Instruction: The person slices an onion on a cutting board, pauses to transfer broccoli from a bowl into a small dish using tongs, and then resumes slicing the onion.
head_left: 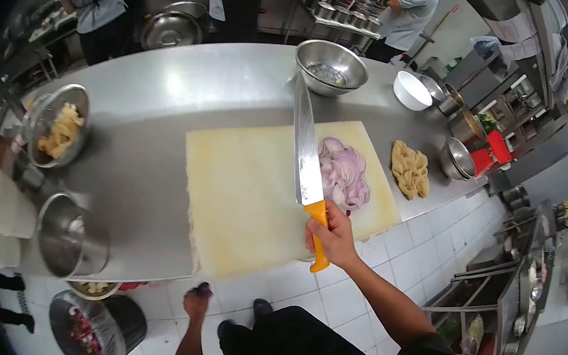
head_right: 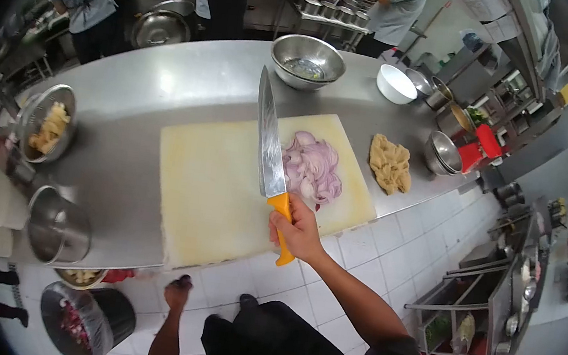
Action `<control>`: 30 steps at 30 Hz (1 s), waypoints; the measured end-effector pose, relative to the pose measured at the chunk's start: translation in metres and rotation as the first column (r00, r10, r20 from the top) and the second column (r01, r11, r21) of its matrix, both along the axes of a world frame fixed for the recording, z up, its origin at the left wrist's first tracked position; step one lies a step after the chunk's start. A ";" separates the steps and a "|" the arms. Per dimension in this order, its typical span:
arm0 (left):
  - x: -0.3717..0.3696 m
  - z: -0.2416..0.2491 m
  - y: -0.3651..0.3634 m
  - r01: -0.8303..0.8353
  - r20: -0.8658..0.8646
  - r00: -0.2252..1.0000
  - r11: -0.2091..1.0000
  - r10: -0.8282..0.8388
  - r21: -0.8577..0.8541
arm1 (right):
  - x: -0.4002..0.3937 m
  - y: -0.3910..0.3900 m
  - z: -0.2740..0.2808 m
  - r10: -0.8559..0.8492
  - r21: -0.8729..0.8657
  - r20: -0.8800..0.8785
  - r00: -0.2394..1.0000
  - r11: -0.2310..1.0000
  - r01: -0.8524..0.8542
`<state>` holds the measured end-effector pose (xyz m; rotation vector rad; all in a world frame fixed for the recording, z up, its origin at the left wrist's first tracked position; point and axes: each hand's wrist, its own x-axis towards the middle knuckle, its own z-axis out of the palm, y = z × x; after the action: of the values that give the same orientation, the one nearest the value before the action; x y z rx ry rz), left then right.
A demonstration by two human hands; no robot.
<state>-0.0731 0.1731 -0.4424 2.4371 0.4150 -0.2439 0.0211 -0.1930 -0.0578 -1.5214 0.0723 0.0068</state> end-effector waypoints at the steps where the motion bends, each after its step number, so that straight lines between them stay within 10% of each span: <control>1: -0.026 0.035 -0.002 0.048 0.054 0.998 0.991 -0.042 -0.128 | 0.001 -0.002 0.001 0.015 -0.010 0.007 1.000 1.000 -0.015; 5: -0.087 0.183 -0.019 0.046 0.041 0.999 0.927 -0.033 -0.372 | 0.004 -0.005 -0.006 -0.004 0.000 0.011 1.000 1.000 0.004; 12: -0.035 0.418 -0.067 0.279 0.435 0.881 0.947 -0.187 -0.159 | 0.006 -0.004 -0.011 0.010 0.008 -0.032 0.999 1.000 -0.009; 17: 0.069 0.442 -0.103 0.339 0.613 0.740 0.941 -0.276 0.014 | 0.015 -0.001 -0.024 0.002 -0.236 0.047 0.999 0.972 0.009; 20: 0.111 0.416 -0.109 0.387 0.648 0.659 0.911 -0.383 0.144 | 0.018 0.003 -0.022 0.034 -0.683 0.363 0.931 0.690 0.241; 23: 0.129 0.395 -0.112 0.395 0.694 0.620 0.910 -0.367 0.128 | 0.004 0.018 0.014 0.018 -0.888 0.149 0.989 0.442 0.126; 30: 0.107 0.379 -0.107 0.470 0.705 0.616 0.882 -0.352 0.030 | 0.011 0.023 0.009 0.120 -0.939 0.299 0.947 0.211 0.270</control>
<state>0.0343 0.0659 -0.0638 2.2184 -0.5042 0.4481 0.0320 -0.1700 -0.0493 -2.8478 -0.1517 -0.4694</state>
